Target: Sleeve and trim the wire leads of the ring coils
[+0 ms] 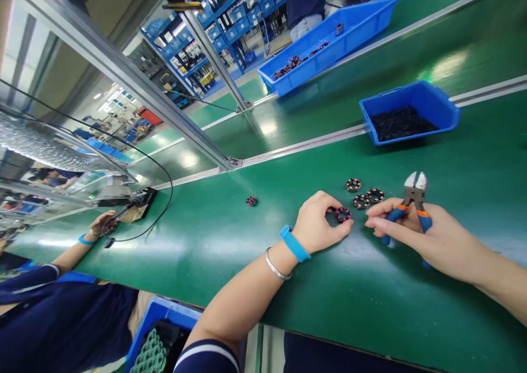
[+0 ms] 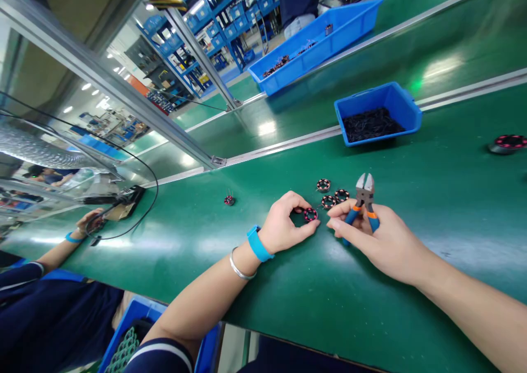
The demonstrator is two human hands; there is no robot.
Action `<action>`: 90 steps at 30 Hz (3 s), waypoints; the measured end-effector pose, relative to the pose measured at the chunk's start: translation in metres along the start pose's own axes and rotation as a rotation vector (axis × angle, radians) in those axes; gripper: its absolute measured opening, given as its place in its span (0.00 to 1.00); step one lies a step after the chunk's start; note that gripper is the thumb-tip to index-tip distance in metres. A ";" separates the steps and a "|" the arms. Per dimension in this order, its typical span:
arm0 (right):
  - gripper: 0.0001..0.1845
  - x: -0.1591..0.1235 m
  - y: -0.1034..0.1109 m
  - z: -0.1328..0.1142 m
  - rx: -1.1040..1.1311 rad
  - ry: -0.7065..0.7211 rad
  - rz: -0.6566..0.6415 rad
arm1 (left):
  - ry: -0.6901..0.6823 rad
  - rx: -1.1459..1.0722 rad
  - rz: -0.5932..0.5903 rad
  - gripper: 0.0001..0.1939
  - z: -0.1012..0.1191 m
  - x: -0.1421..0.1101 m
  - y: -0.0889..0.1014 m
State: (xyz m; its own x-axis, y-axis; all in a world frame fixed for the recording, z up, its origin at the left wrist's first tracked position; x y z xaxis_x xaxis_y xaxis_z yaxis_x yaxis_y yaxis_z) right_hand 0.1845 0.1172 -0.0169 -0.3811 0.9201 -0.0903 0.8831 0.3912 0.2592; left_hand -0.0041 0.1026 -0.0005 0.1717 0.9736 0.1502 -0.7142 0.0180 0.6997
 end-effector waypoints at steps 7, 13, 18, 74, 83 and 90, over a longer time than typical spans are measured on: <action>0.31 -0.004 -0.006 0.000 -0.162 0.038 0.024 | 0.311 -0.547 0.034 0.20 0.002 -0.043 -0.014; 0.16 -0.018 -0.029 -0.027 -0.066 0.131 0.095 | 0.081 -0.411 0.144 0.15 0.023 -0.049 -0.009; 0.23 -0.016 -0.030 -0.027 0.000 0.155 0.100 | -0.007 -0.397 0.141 0.20 0.027 -0.049 -0.006; 0.30 -0.028 -0.037 -0.005 -0.194 0.047 -0.055 | 0.025 -0.271 0.101 0.15 0.015 -0.044 0.006; 0.37 -0.018 -0.019 -0.024 -0.227 0.083 -0.086 | -0.069 -0.312 0.062 0.17 0.025 -0.053 0.005; 0.37 -0.014 -0.016 -0.023 -0.214 -0.025 -0.191 | 0.133 -0.562 0.003 0.29 0.013 -0.052 -0.002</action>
State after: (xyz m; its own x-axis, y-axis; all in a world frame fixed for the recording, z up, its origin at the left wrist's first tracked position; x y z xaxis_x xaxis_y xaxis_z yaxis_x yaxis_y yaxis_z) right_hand 0.1691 0.0980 0.0022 -0.5261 0.8312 -0.1799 0.7168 0.5472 0.4321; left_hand -0.0023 0.0487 -0.0009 0.1085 0.9934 0.0366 -0.9716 0.0982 0.2152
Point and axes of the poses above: each hand's wrist, its own x-axis towards the middle knuckle, its own y-axis out of the back of the hand, z = x × y, the point moved 7 cm from there along x, towards the middle knuckle, and after that the axes turned 1 degree about x, right-handed, at the moved point
